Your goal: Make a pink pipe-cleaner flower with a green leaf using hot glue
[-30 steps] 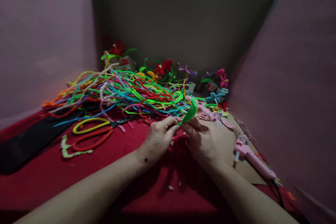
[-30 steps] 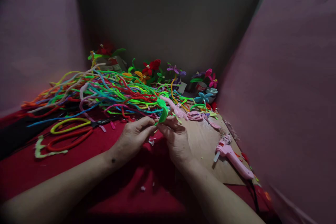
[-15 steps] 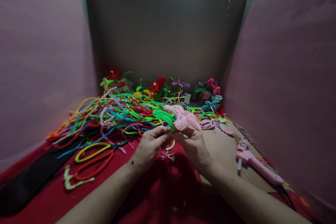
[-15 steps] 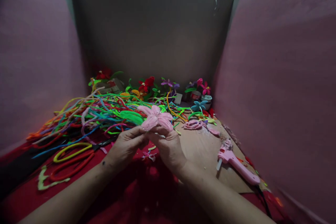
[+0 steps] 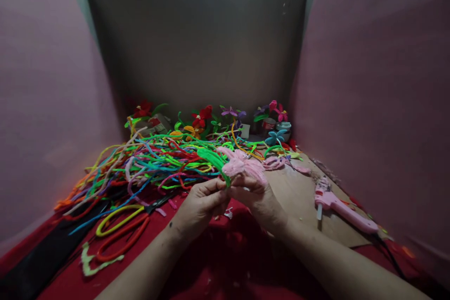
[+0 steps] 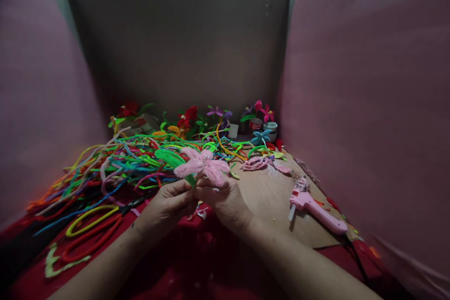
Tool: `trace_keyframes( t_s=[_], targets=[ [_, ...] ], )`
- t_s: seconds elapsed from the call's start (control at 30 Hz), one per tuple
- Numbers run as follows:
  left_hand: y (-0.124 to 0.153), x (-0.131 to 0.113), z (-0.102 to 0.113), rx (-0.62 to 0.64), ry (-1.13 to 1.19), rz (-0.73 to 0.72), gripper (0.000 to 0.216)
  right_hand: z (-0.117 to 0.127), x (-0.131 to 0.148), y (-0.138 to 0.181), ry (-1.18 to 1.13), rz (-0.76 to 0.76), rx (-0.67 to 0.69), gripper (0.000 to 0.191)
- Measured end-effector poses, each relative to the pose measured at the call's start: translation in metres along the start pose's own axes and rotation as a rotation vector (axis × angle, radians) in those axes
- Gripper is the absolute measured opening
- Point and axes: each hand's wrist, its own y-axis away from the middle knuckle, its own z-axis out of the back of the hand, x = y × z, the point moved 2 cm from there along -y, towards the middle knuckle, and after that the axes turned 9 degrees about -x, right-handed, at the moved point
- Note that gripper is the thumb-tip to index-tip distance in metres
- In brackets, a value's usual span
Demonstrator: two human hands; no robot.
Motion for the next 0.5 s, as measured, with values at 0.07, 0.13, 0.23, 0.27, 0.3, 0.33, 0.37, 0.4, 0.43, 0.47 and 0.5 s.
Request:
trace_keyframes(
  t_s=[0.07, 0.13, 0.23, 0.27, 0.3, 0.33, 0.37, 0.4, 0.43, 0.47, 0.5],
  targets=[
    [0.001, -0.002, -0.001, 0.005, -0.001, 0.016, 0.016, 0.001, 0.002, -0.001, 0.016, 0.029, 0.032, 0.011],
    [0.001, -0.004, -0.003, 0.005, 0.003, 0.029, 0.016, 0.001, 0.000, -0.002, 0.002, 0.017, 0.054, 0.010],
    [0.003, -0.005, -0.004, -0.001, 0.015, 0.051, 0.014, 0.001, -0.004, -0.004, -0.064, -0.059, 0.107, 0.008],
    [0.004, -0.006, -0.004, -0.003, 0.019, 0.061, 0.015, 0.001, -0.005, -0.005, -0.073, -0.060, 0.129, 0.009],
    [0.004, -0.006, -0.005, -0.003, 0.025, 0.074, 0.016, 0.001, -0.004, -0.007, -0.071, -0.048, 0.151, 0.010],
    [0.005, -0.007, -0.005, -0.002, 0.033, 0.086, 0.018, 0.002, -0.003, -0.008, -0.059, -0.028, 0.170, 0.011],
    [0.005, -0.007, -0.006, 0.003, 0.044, 0.097, 0.020, 0.002, -0.001, -0.009, -0.031, -0.005, 0.183, 0.012],
    [0.006, -0.008, -0.006, 0.012, 0.053, 0.108, 0.021, 0.003, 0.002, -0.009, 0.006, 0.013, 0.190, 0.012],
    [0.006, -0.009, -0.007, 0.022, 0.062, 0.114, 0.023, 0.004, 0.005, -0.010, 0.045, 0.024, 0.190, 0.012],
    [0.006, -0.009, -0.007, 0.037, 0.072, 0.118, 0.024, 0.005, 0.008, -0.010, 0.083, 0.034, 0.172, 0.012],
    [0.007, -0.009, -0.008, 0.056, 0.085, 0.122, 0.026, 0.007, 0.011, -0.009, 0.112, 0.044, 0.140, 0.012]
  ],
)
